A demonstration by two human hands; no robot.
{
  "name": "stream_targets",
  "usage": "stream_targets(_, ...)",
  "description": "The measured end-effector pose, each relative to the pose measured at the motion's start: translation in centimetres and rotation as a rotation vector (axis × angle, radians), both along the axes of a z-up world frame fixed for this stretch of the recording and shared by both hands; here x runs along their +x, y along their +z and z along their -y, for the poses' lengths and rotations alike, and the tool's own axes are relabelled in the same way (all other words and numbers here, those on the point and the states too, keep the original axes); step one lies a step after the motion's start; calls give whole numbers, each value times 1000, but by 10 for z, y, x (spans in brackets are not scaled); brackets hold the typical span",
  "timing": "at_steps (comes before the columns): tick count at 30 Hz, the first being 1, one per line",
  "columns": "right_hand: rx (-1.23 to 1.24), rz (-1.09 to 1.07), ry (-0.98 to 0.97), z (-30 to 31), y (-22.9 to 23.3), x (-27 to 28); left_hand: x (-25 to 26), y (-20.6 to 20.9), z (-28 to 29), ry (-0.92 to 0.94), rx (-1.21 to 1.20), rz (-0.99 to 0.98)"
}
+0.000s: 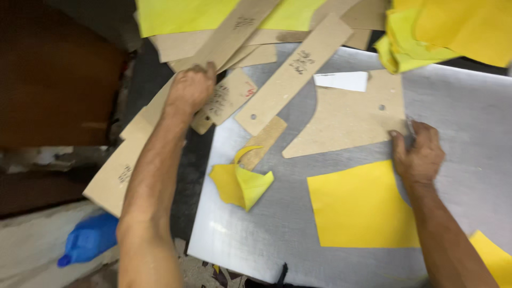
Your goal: The person uses a rotary cutter and cardboard templates to cut shapes from yellow fabric on a worktable. They repeatedly position templates, cut along edges, and remove cut pieces, accumulating multiple fabric parts.
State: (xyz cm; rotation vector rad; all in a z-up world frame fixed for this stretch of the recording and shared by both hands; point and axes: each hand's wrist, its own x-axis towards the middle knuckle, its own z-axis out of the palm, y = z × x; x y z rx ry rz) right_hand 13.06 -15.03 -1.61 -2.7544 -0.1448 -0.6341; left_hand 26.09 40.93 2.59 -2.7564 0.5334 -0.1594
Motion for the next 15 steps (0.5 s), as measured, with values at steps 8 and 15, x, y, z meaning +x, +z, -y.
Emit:
stream_targets(8, -162, 13, 14, 39, -50, -3, 24, 53, -14, -7, -71, 252)
stream_targets(15, -154, -35, -35, 34, -47, 1, -12, 15, 7, 176, -3, 100)
